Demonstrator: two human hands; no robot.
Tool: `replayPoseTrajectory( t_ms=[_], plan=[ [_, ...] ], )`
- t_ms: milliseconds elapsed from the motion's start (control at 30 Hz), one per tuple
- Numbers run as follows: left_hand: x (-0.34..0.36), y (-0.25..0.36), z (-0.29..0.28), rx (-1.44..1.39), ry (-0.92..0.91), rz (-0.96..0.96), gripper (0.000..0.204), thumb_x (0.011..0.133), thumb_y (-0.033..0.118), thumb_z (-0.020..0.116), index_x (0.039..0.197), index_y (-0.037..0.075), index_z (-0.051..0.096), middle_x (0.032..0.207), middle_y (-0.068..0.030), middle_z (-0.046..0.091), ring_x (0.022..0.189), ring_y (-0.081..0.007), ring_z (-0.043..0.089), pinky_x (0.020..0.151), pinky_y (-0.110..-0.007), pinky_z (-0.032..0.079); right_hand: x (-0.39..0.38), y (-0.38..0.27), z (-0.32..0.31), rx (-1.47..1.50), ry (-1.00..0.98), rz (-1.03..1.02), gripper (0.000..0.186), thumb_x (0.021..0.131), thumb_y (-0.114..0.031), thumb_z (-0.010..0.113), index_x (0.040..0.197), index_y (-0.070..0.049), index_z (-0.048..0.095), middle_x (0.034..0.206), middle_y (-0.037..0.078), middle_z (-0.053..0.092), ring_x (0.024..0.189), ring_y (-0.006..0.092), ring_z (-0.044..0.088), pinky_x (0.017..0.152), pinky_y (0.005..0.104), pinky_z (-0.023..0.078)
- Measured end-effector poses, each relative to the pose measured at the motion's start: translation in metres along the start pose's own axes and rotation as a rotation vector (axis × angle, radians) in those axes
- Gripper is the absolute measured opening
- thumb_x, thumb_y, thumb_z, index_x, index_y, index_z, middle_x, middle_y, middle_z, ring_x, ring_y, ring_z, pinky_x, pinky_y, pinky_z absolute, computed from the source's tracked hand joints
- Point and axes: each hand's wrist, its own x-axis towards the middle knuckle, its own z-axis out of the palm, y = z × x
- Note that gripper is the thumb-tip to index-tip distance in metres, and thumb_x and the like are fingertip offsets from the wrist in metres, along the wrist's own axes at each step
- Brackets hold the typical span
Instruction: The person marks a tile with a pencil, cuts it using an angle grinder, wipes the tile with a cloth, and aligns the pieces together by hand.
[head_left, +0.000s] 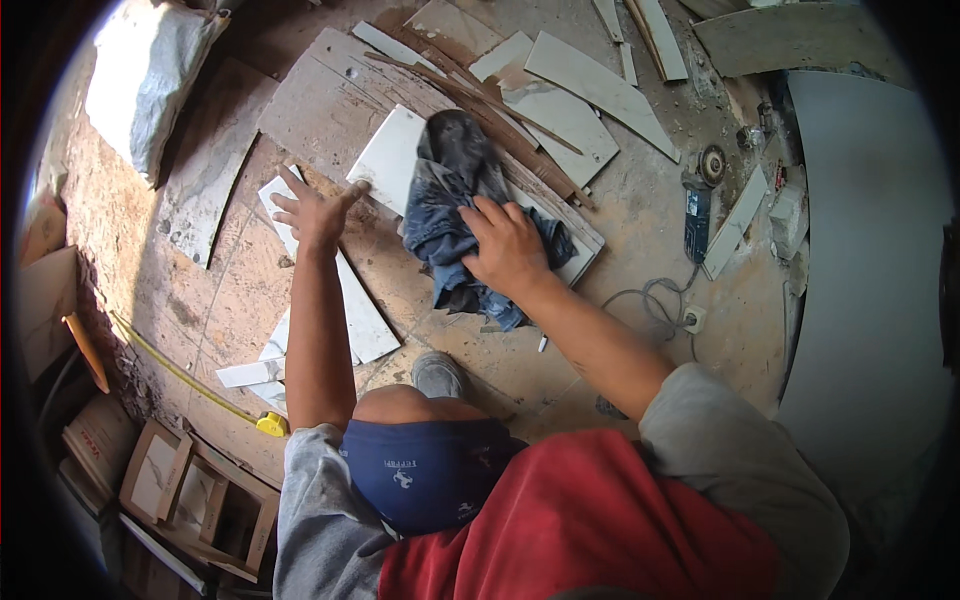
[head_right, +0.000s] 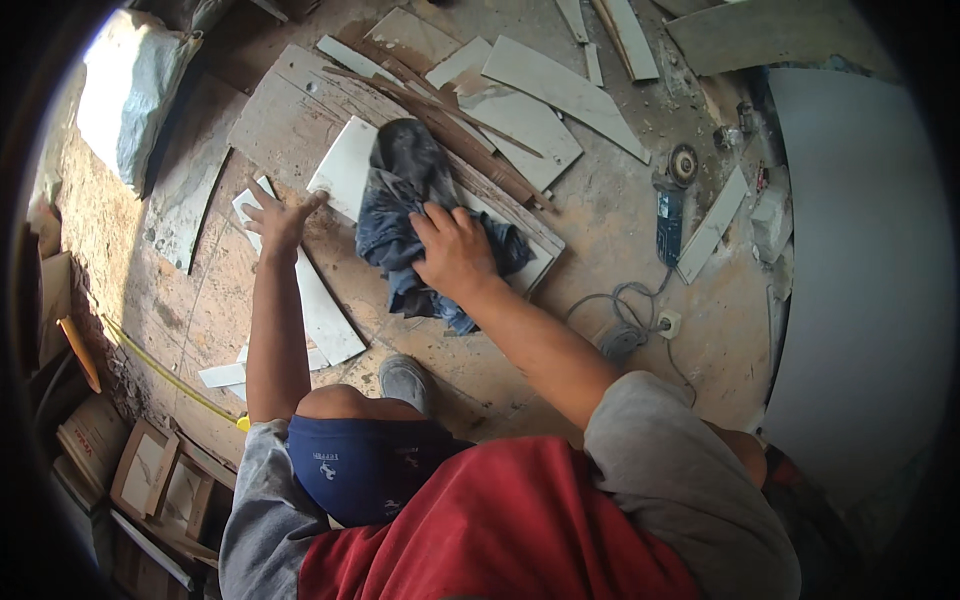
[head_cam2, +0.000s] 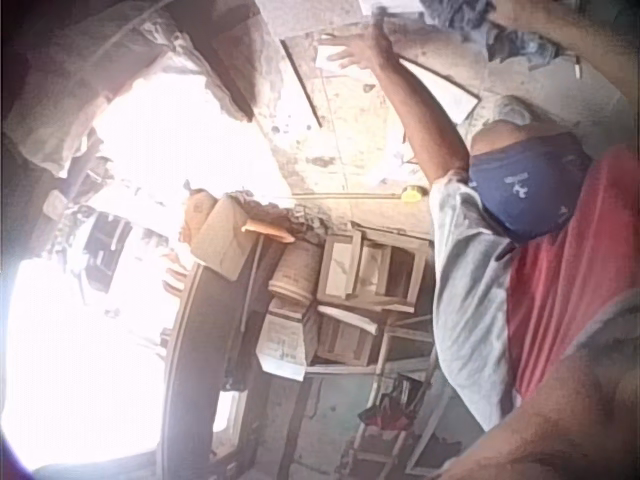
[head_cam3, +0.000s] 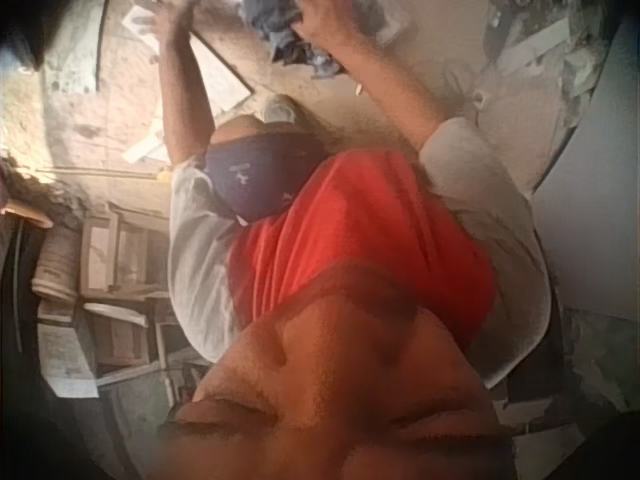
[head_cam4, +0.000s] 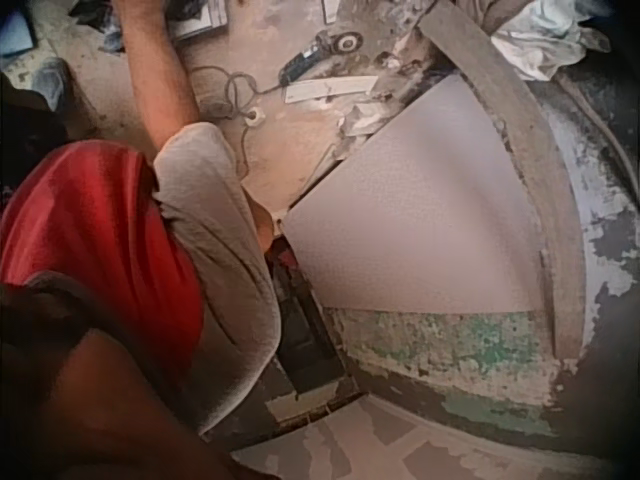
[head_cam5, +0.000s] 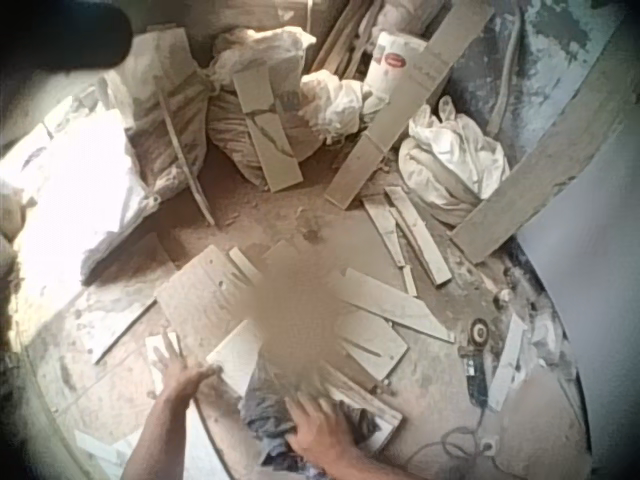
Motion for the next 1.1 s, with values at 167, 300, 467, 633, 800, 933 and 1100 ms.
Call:
replayPoseTrajectory(
  t_ms=[167,300,467,633,800,933,1100],
  plan=[
    [0.003,0.002,-0.004,0.008,-0.041,-0.039,0.15,0.054,0.06,0.091,0.158,0.019,-0.009,0.157,-0.0369,-0.012,0.145,-0.0574,-0.01,0.114,-0.069,0.01,-0.074,0.033,-0.019,-0.079,-0.059,0.188,0.064,0.067,-0.02,0.08,0.127,-0.005,0.062,0.134,0.015,0.054,0.111,0.0353,0.053,0.098,0.0446,0.046],
    [0.007,-0.004,0.001,0.062,-0.006,-0.025,0.145,0.059,0.057,0.09,0.158,0.019,-0.009,0.157,-0.0368,-0.01,0.145,-0.0574,-0.007,0.115,-0.068,0.011,0.031,-0.014,0.01,0.004,0.064,0.106,0.06,0.072,-0.021,0.077,0.127,-0.004,0.06,0.132,0.016,0.056,0.115,0.0362,0.054,0.1,0.044,0.046],
    [0.01,-0.006,0.004,0.025,0.037,-0.052,0.126,0.074,0.044,0.083,0.158,0.026,-0.01,0.158,-0.0369,-0.007,0.145,-0.0589,-0.003,0.116,-0.065,0.014,0.129,-0.064,0.034,-0.046,-0.069,0.08,0.05,0.076,-0.029,0.074,0.119,-0.006,0.062,0.129,0.013,0.057,0.116,0.0348,0.055,0.101,0.0427,0.046],
    [0.007,-0.009,0.003,0.006,0.021,-0.004,0.149,0.054,0.064,0.089,0.158,0.016,-0.006,0.157,-0.0388,-0.005,0.145,-0.0576,-0.006,0.116,-0.067,0.014,0.027,0.003,0.003,-0.015,0.016,-0.072,0.06,0.069,-0.022,0.079,0.124,-0.007,0.062,0.127,0.014,0.058,0.111,0.0358,0.055,0.097,0.0421,0.048],
    [0.006,-0.006,0.006,-0.04,-0.015,-0.035,0.151,0.053,0.063,0.09,0.158,0.018,-0.008,0.157,-0.0376,-0.009,0.145,-0.0575,-0.008,0.117,-0.066,0.012,0.005,0.015,-0.009,-0.119,-0.008,0.106,0.06,0.07,-0.019,0.076,0.127,-0.005,0.061,0.133,0.018,0.056,0.113,0.0377,0.055,0.101,0.0431,0.046],
    [0.006,-0.022,0.014,-0.07,0.012,-0.028,0.136,0.064,0.053,0.088,0.159,0.021,-0.004,0.157,-0.0376,-0.006,0.145,-0.0589,-0.004,0.117,-0.063,0.013,0.106,-0.037,0.021,-0.063,0.125,-0.035,0.053,0.073,-0.023,0.074,0.122,-0.005,0.065,0.127,0.014,0.061,0.111,0.0372,0.057,0.099,0.0422,0.047],
    [0.014,-0.056,0.022,-0.388,0.299,0.201,0.102,0.082,0.038,0.077,0.158,0.021,0.012,0.159,-0.0324,0.005,0.147,-0.0529,0.004,0.12,-0.054,0.011,0.118,-0.07,0.032,-0.118,-0.116,-0.115,0.062,0.075,-0.029,0.077,0.131,-0.008,0.059,0.133,0.013,0.056,0.116,0.0335,0.055,0.101,0.0411,0.047]
  ],
)
